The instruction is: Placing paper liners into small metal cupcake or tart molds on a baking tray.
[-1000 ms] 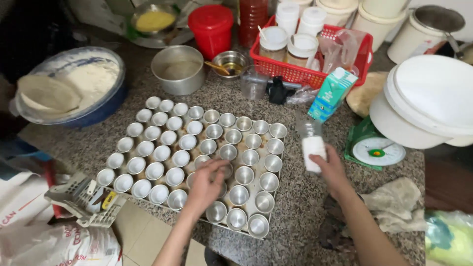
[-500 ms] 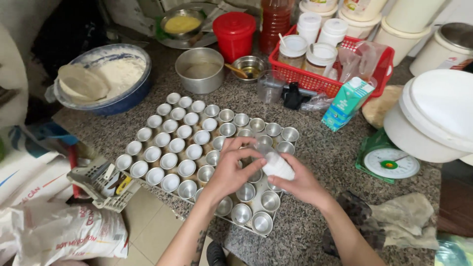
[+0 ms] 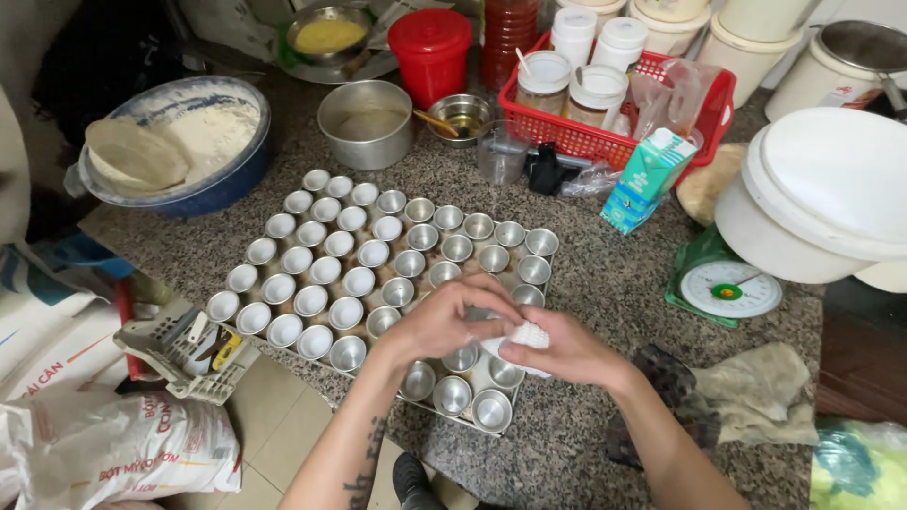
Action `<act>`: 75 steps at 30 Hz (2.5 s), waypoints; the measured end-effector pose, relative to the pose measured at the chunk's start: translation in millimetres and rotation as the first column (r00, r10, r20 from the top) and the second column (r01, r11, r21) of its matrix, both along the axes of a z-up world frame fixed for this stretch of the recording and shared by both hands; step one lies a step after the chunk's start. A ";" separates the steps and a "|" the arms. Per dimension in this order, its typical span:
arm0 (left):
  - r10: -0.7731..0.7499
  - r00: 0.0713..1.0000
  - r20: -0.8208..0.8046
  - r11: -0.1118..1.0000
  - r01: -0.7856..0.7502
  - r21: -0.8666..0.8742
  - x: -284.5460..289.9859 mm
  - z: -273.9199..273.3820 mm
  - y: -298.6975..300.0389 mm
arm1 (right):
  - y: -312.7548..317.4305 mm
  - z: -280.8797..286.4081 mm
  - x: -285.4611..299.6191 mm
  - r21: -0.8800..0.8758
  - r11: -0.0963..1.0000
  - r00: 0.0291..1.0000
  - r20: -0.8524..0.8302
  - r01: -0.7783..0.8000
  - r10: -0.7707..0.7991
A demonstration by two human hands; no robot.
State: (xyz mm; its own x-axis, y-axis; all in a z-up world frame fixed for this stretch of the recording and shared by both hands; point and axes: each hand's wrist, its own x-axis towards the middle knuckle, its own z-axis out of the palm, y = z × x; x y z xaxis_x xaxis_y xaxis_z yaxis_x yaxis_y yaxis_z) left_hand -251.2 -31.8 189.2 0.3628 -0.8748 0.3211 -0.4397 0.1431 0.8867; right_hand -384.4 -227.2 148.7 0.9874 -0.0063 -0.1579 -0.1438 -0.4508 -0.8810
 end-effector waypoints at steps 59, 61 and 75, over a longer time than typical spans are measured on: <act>0.163 0.987 0.009 0.984 -0.163 0.079 -38.4 10.1 -90.4 | -40.4 7.6 -35.3 -0.415 0.699 0.719 0.665 0.583 -0.205; 0.187 0.979 -0.077 0.980 -0.181 0.078 -38.5 3.7 -91.3 | -41.2 3.1 -34.0 -0.474 0.640 0.737 0.638 0.604 -0.224; 0.281 0.940 -0.191 0.958 -0.265 0.106 -40.7 -21.0 -93.1 | -46.4 -17.1 -29.9 -0.512 0.640 0.818 0.412 0.573 -0.402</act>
State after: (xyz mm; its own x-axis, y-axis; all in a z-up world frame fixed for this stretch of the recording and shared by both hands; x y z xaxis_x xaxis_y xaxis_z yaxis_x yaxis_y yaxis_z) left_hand -291.9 -124.9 168.2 0.6413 -0.7522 0.1515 -0.2627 -0.0298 0.9644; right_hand -414.2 -273.5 131.6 0.8130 -0.5042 0.2913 -0.3243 -0.8075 -0.4928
